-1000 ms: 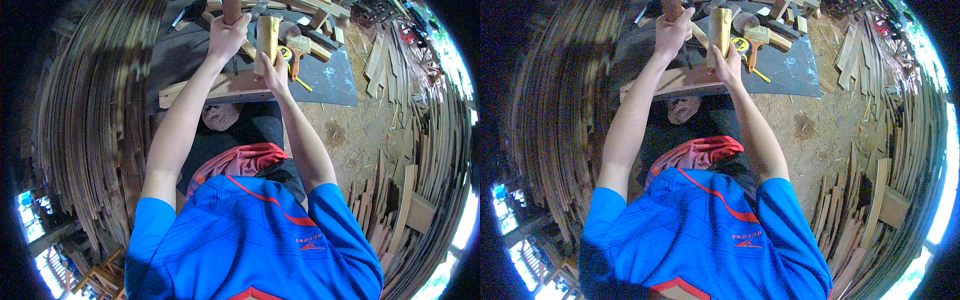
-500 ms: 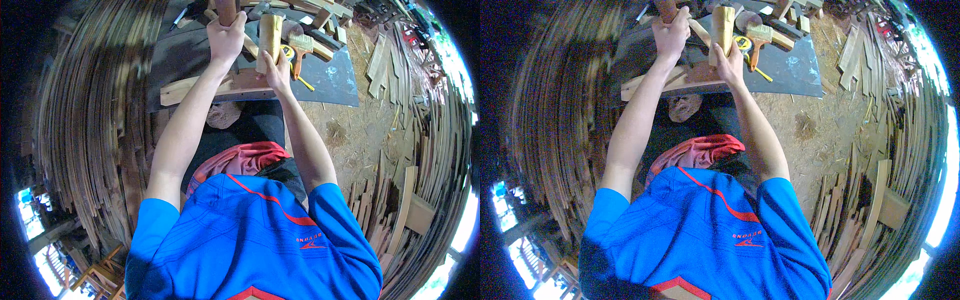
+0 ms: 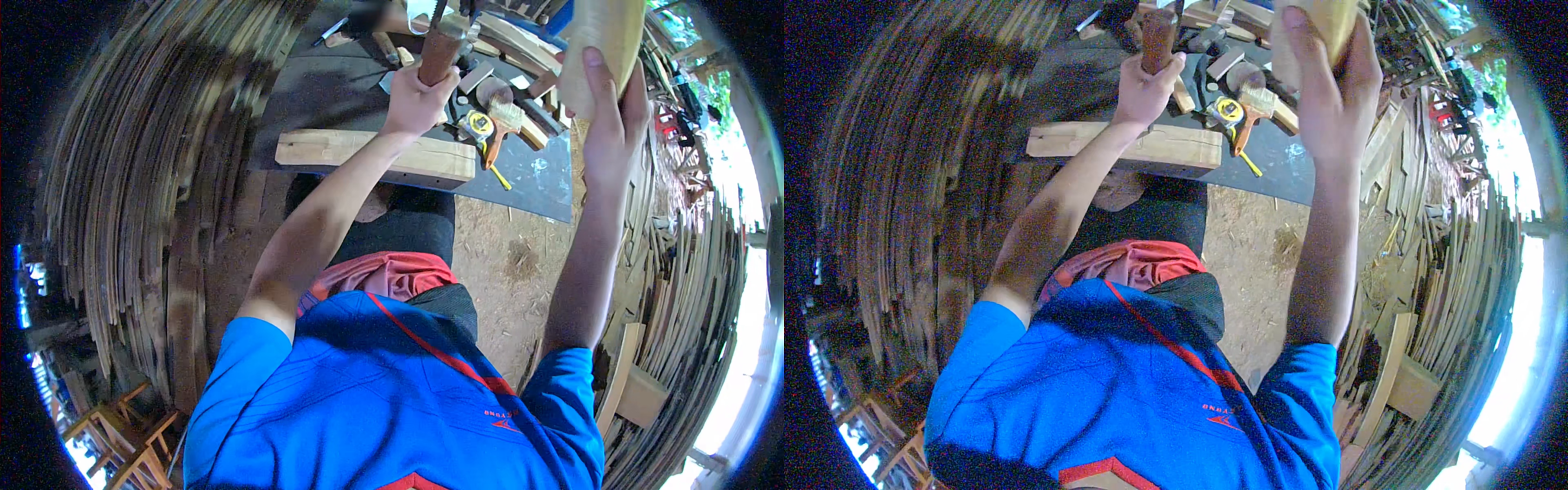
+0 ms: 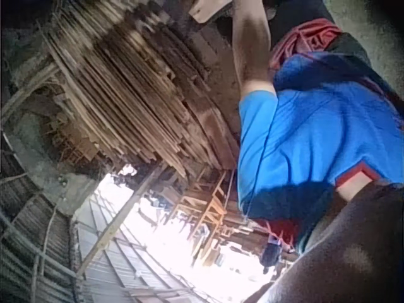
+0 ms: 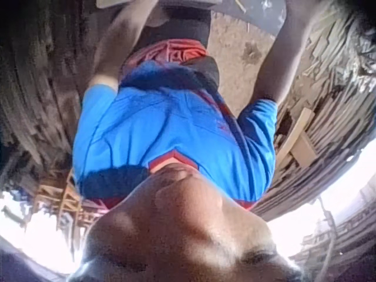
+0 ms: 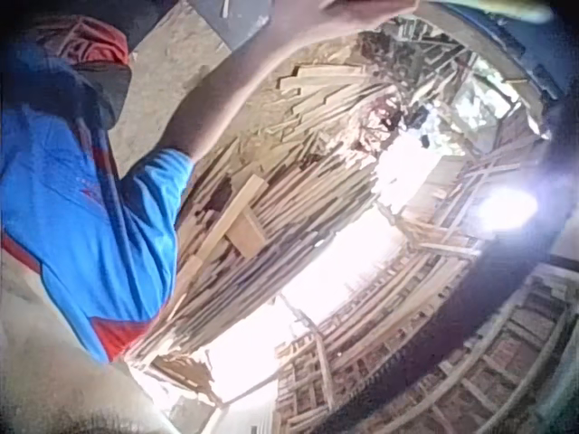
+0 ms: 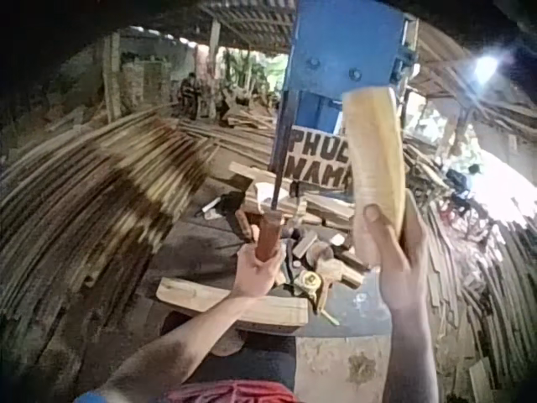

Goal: Carving a piece of wood using a chisel and a wooden mallet at a workshop.

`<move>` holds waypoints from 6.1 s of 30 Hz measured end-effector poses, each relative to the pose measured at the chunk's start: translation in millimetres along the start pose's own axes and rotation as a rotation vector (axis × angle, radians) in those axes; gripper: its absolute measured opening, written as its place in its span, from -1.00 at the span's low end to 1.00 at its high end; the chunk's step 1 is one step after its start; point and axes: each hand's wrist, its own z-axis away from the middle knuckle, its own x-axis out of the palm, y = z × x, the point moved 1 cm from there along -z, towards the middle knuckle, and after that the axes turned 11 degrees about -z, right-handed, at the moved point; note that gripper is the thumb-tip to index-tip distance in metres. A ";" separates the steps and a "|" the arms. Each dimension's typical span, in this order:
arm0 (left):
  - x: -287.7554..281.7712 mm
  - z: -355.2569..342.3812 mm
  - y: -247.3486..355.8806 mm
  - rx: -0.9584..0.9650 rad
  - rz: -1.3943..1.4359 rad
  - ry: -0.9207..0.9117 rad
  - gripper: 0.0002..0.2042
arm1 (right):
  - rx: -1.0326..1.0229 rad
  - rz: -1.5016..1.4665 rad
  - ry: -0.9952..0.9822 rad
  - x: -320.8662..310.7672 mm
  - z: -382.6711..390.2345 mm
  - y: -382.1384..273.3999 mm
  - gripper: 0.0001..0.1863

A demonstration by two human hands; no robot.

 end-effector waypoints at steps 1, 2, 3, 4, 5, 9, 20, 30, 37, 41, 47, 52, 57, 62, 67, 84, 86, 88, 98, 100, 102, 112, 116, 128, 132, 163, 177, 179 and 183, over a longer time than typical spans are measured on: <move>4.9 -0.5 0.8 0.013 0.014 -0.006 -0.73 | -0.014 0.013 0.006 1.6 5.6 -2.7 -0.60; 8.4 -0.4 2.2 0.030 -0.012 0.045 -0.72 | 0.000 0.240 -0.174 6.4 14.1 -0.9 -0.60; 7.0 -0.5 -0.7 0.045 -0.048 0.105 -0.70 | 0.017 0.455 -0.358 11.2 18.7 0.1 -0.60; 6.6 -1.4 -4.5 0.011 0.042 0.105 -0.69 | 0.003 0.456 -0.354 10.8 16.6 -3.9 -0.60; 2.8 -1.4 -8.3 0.025 0.043 0.110 -0.69 | -0.054 0.541 -0.453 11.0 13.5 -8.0 -0.65; -0.2 -2.1 -12.2 -0.060 0.113 0.069 -0.68 | -0.010 0.119 -0.118 7.1 -4.0 -44.2 -0.65; 7.0 13.4 11.1 0.014 0.056 0.024 -0.73 | 0.007 0.488 -0.382 19.4 9.7 -46.3 -0.62; 12.9 9.4 -1.1 0.103 0.190 0.073 -0.77 | 0.079 0.832 -0.710 19.0 12.0 -39.5 -0.61; 5.1 11.1 -6.7 -0.032 0.138 -0.036 -0.74 | 0.111 0.551 -0.634 16.1 20.1 -10.4 -0.60; -17.7 22.4 19.1 -0.152 0.270 -0.195 -0.75 | 0.492 -0.366 -0.242 4.6 29.7 16.0 -0.63; -66.6 31.9 -18.3 -0.097 0.441 -0.276 -0.92 | 0.514 -0.377 0.045 27.3 110.9 193.4 -0.66; -90.4 55.5 -13.8 -0.114 0.411 0.064 -0.72 | 0.568 -0.450 0.153 55.1 160.7 247.3 -0.58; -101.9 69.3 -2.9 -0.119 0.359 0.174 -0.70 | 0.497 -0.326 0.281 74.8 164.1 234.0 -0.51; -98.8 65.2 -7.1 -0.097 0.406 0.131 -0.68 | 0.460 -0.208 0.253 94.0 172.0 208.8 -0.51; -93.2 50.1 -7.7 -0.110 0.416 0.045 -0.69 | 0.485 -0.296 0.260 90.9 175.0 217.5 -0.52; -49.8 8.7 -8.9 -0.111 0.139 0.047 -0.73 | 0.509 -0.506 0.210 87.0 174.1 216.8 -0.46; -49.8 11.3 -6.6 -0.015 0.192 0.217 -0.74 | 0.508 -0.499 0.233 85.4 174.8 220.8 -0.46; -57.4 14.0 -7.8 -0.062 0.284 0.188 -0.74 | 0.491 -0.545 0.238 84.2 173.6 223.0 -0.52; -64.0 17.6 -15.8 -0.112 0.431 0.149 -0.68 | 0.607 -0.568 0.295 83.9 174.8 212.4 -0.55; -63.6 19.1 -18.4 -0.116 0.371 0.134 -0.78 | 0.601 -0.572 0.269 84.2 174.6 213.2 -0.56; -63.6 22.1 -18.5 -0.141 0.385 0.121 -0.78 | 0.590 -0.535 0.277 83.0 178.1 216.0 -0.56; -73.0 21.3 -5.8 -0.054 0.359 -0.022 -0.76 | 0.580 -0.519 0.280 78.9 178.7 232.9 -0.53; -73.1 24.2 -5.2 -0.065 0.373 0.049 -0.78 | 0.636 -0.716 0.316 66.6 166.1 240.8 -0.51; -76.4 52.8 -12.6 -0.086 0.520 0.220 -0.79 | 0.408 -0.309 0.564 34.7 157.7 264.9 -0.52; -75.3 54.0 -21.7 -0.080 0.461 0.196 -0.79 | 0.504 -0.345 0.659 33.3 171.1 245.2 -0.54; -14.7 -5.1 5.5 -0.190 0.212 -0.046 -0.73 | 0.509 -0.303 0.608 36.3 164.9 228.7 -0.52; 6.9 -5.1 19.2 0.105 -0.347 0.241 -0.55 | 0.477 -0.215 0.537 26.3 176.4 262.3 -0.46; 3.1 3.7 22.7 0.061 -0.391 0.239 -0.59 | 0.496 -0.237 0.568 30.7 174.8 259.2 -0.47; -10.0 21.6 21.4 0.046 -0.360 0.190 -0.66 | 0.498 -0.455 0.613 37.8 167.9 225.2 -0.54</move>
